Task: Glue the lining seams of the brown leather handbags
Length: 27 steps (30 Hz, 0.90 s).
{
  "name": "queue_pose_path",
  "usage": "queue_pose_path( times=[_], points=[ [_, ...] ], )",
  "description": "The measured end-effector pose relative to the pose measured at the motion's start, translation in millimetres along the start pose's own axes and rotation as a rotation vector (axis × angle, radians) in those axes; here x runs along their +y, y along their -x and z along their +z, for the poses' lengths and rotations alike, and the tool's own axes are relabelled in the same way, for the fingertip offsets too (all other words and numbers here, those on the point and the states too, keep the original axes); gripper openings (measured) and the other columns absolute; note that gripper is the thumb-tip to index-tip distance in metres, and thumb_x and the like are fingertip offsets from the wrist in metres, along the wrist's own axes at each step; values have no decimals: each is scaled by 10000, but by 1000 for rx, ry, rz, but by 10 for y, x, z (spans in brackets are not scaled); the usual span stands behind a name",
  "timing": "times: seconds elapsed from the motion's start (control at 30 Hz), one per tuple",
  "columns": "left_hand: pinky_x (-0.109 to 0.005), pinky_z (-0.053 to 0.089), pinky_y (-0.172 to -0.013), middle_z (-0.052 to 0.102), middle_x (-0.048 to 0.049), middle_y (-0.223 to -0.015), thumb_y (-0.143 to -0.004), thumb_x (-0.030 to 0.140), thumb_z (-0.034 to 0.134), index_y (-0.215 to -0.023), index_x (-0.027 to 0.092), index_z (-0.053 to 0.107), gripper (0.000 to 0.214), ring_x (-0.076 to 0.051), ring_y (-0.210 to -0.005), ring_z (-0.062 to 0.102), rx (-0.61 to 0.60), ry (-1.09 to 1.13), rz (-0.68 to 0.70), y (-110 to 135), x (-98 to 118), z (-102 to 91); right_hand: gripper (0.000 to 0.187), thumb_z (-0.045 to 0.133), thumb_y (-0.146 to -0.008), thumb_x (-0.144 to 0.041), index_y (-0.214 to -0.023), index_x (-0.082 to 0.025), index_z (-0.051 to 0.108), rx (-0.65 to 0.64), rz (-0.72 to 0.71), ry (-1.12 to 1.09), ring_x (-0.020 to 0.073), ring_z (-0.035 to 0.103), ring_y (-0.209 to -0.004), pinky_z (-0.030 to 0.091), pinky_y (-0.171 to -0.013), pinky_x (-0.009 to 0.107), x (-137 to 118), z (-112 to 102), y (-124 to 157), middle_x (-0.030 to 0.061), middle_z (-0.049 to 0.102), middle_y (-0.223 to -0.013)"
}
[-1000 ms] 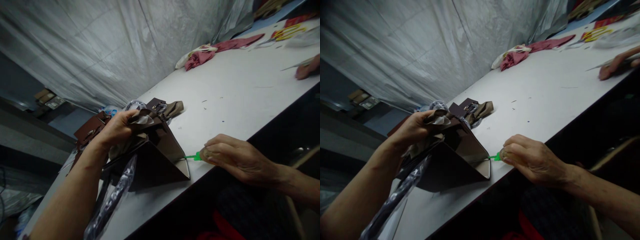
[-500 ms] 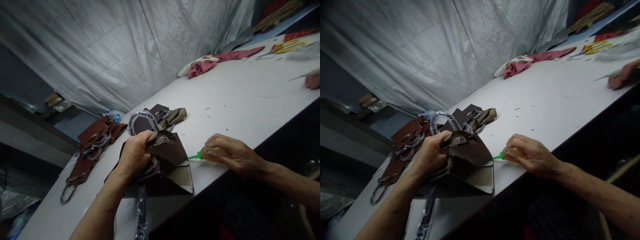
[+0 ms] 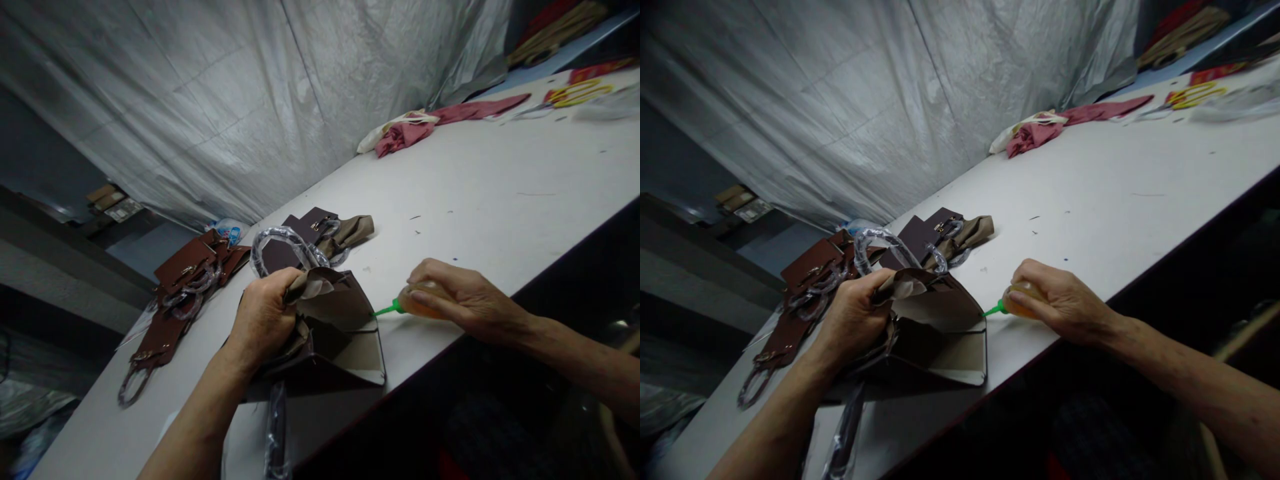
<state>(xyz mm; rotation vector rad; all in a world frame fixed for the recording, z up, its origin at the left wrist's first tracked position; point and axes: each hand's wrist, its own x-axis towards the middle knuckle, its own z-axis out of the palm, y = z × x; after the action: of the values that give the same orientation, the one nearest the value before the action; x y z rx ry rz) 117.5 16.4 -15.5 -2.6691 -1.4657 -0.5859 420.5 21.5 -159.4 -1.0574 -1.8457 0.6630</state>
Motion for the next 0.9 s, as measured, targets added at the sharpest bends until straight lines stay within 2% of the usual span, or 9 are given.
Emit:
queue_pose_path(
  times=[0.13,0.2,0.27,0.43,0.57,0.7,0.83,0.9],
  points=[
    [-207,341,-582,649,35,-696,-743,-5,488,-727,200,597,233,-111,-606,545,6,-2,-3,-16,10,9,405,551,-930,-600,-847,-214,637,-89,99,-60,222,625,-734,483,-669,371,44,-6,4,42,665,-805],
    [-209,347,-587,659,30,-708,-741,-8,487,-742,203,610,245,-117,-622,560,15,-4,-6,-23,11,13,404,556,-925,-609,-874,-218,646,-61,128,-80,231,634,-764,484,-696,382,62,-11,5,42,679,-831],
    [-209,357,-594,669,28,-723,-743,-15,486,-758,205,624,260,-121,-638,573,20,-4,1,-27,5,19,399,568,-913,-609,-890,-219,649,-5,120,-44,241,635,-784,481,-722,399,81,-13,3,47,683,-843],
    [-208,365,-606,690,28,-762,-750,-25,490,-777,201,637,271,-116,-657,589,28,5,23,-26,-30,34,415,561,-925,-617,-875,-214,646,-104,140,-102,231,638,-778,477,-712,384,129,-5,-3,47,684,-843],
    [-203,385,-631,707,27,-792,-747,-28,498,-807,200,655,283,-120,-699,620,27,23,24,-14,-40,44,396,580,-923,-604,-892,-217,655,-26,113,-63,234,635,-798,473,-731,388,141,9,-3,45,684,-859],
    [-203,419,-673,729,17,-848,-762,-24,501,-860,207,685,311,-133,-760,654,16,46,35,9,-27,40,408,571,-926,-621,-869,-225,654,-92,147,-116,231,636,-773,468,-684,364,136,3,15,36,682,-834],
    [-207,429,-673,728,12,-844,-739,-42,486,-861,204,691,343,-141,-770,661,18,47,43,34,-24,36,379,588,-922,-595,-887,-226,668,-42,113,-101,235,641,-787,477,-702,373,75,-4,39,38,679,-839],
    [-206,431,-676,730,12,-844,-733,-45,488,-865,201,695,348,-140,-769,664,21,47,41,42,-30,41,360,590,-925,-568,-873,-222,670,-68,81,-81,229,641,-768,486,-691,372,23,4,53,40,675,-827]
  ],
)
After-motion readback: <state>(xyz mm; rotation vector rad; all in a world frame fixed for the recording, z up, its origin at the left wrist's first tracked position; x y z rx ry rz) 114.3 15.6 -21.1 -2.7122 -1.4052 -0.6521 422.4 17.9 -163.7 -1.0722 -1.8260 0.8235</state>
